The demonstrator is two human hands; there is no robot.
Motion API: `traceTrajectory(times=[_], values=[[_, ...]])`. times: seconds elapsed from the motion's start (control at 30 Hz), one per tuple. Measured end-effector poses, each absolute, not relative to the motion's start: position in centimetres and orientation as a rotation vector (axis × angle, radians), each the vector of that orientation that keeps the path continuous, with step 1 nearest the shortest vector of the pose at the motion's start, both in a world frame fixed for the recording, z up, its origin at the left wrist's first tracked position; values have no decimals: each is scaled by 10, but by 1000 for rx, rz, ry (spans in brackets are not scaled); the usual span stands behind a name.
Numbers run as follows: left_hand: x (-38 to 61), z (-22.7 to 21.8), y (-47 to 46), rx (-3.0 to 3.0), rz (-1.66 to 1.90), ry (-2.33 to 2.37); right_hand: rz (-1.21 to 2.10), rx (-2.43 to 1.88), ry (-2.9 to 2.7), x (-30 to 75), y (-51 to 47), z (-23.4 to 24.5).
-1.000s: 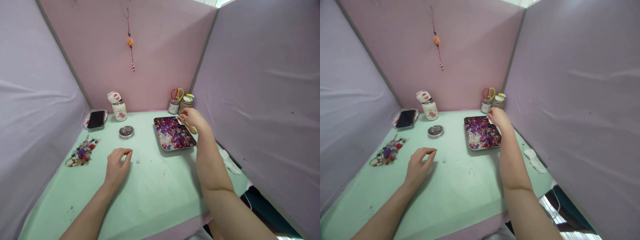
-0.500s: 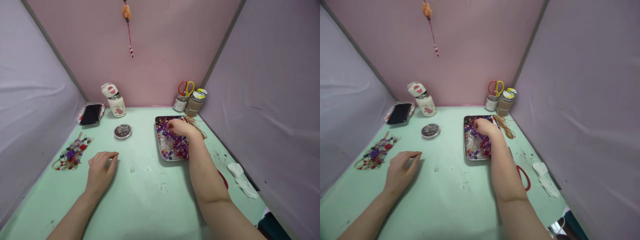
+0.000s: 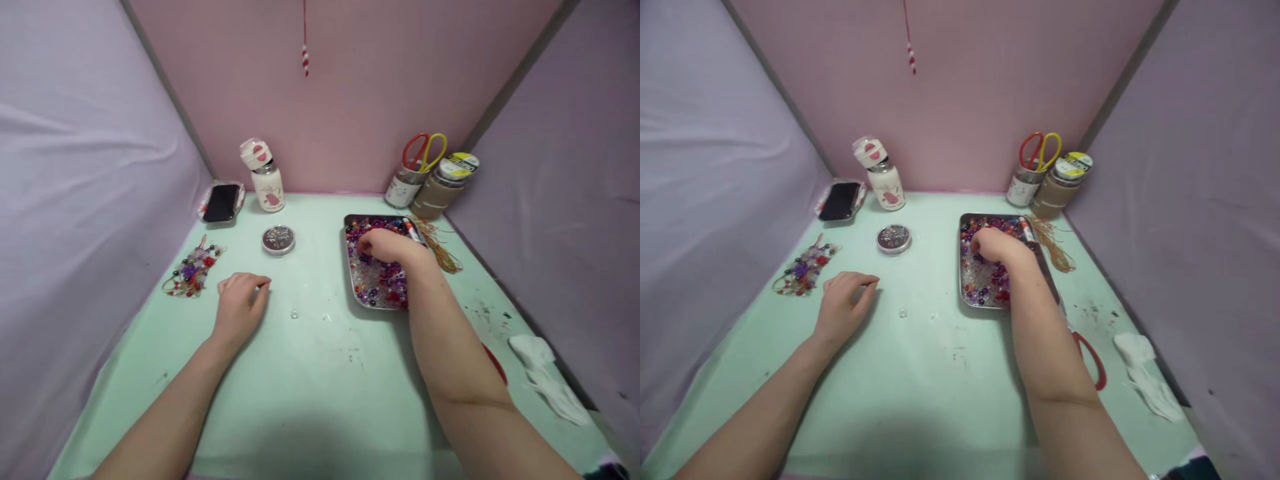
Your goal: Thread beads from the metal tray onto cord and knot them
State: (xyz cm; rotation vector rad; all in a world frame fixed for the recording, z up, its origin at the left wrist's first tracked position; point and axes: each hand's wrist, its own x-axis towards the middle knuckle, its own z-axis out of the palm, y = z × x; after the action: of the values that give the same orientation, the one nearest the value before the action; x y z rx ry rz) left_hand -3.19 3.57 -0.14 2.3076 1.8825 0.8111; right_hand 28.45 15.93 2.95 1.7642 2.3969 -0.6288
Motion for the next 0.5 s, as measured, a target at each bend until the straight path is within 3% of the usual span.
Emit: traceTrajectory(times=[0.5], values=[[-15, -11, 21, 2389, 471, 1334, -205, 2356, 2248, 331, 141, 72]])
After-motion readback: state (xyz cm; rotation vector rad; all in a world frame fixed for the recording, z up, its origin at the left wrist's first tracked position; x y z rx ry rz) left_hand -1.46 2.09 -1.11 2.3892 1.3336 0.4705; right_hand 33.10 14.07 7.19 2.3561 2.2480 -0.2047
